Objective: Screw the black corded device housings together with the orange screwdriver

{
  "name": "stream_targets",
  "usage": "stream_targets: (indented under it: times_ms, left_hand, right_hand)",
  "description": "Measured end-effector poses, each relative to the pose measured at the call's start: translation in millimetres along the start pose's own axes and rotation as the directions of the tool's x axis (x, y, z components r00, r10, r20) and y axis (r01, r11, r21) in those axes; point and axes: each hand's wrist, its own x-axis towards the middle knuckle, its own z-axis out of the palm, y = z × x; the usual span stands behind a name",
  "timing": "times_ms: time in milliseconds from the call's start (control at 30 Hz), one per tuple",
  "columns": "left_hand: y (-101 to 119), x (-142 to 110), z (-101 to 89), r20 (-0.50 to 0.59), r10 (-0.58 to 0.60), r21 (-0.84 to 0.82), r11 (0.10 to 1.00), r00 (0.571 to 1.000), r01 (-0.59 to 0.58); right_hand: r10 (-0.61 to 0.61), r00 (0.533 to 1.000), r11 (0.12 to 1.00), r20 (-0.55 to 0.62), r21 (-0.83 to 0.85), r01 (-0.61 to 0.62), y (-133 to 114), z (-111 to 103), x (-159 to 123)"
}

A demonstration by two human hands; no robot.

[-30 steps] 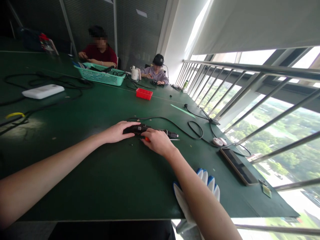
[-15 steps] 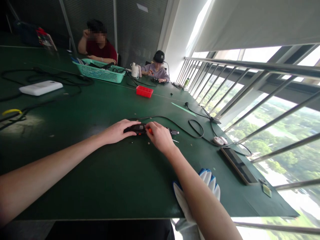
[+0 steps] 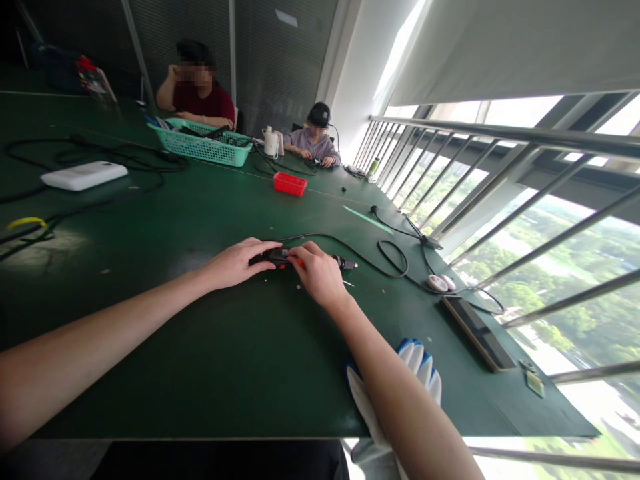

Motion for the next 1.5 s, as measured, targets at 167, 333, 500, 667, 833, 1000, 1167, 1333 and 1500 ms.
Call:
stream_targets:
  times_ms: [167, 333, 500, 667, 833, 1000, 1167, 1333, 1500]
  left_hand:
    - [-2.7, 0.7, 3.5, 0.01, -0.088, 0.009, 0.996, 0.996, 0.088]
    - [-3.2, 2.9, 4.1, 0.016, -0.124, -0.01, 0.992, 0.992, 0.125]
    - [-3.2, 3.7, 3.8, 0.016, -0.132, -0.033, 0.991, 0.991, 0.133]
    - [-8.0, 2.3, 4.5, 0.012, -0.08, -0.042, 0.996, 0.997, 0.08]
    - [-11.3, 2.5, 5.4, 0.015, -0.033, -0.048, 0.998, 0.999, 0.034]
    - [-9.9, 1.2, 5.6, -0.001, -0.041, -0.022, 0.999, 0.999, 0.041]
    - [-4.6, 0.5, 2.8, -0.012, 0.033, 0.008, 0.999, 0.999, -0.033]
    - [1.1, 2.4, 1.0, -0.032, 0.092, 0.024, 0.996, 0.995, -0.091]
    - [5.5, 3.9, 0.4, -0.041, 0.111, 0.005, 0.994, 0.993, -0.111]
  right_hand:
    - [0.041, 0.993, 0.999, -0.11, 0.018, -0.039, -0.6, -12.1, -0.5]
    - [-0.078, 0.996, 0.997, 0.04, 0.01, 0.078, -18.1, -13.9, -2.3]
    - [-0.067, 0.996, 0.998, 0.054, 0.003, 0.067, -27.5, -9.6, -3.7]
    - [-0.184, 0.96, 0.983, 0.212, 0.04, 0.179, -28.8, 5.5, -4.6]
    - [-0.178, 0.947, 0.984, 0.268, 0.03, 0.177, -35.5, 17.3, -3.6]
    - [-0.025, 0.986, 1.0, 0.165, -0.011, 0.027, -18.6, 3.7, -1.1]
    - [0.089, 0.995, 0.995, -0.05, 0.044, -0.087, 6.8, -4.1, 2.3]
    - [0.054, 0.998, 0.994, -0.037, 0.097, -0.05, 6.0, -2.1, 1.7]
    - [0.06, 0.995, 0.994, -0.077, 0.095, -0.053, 1.8, -1.5, 1.5]
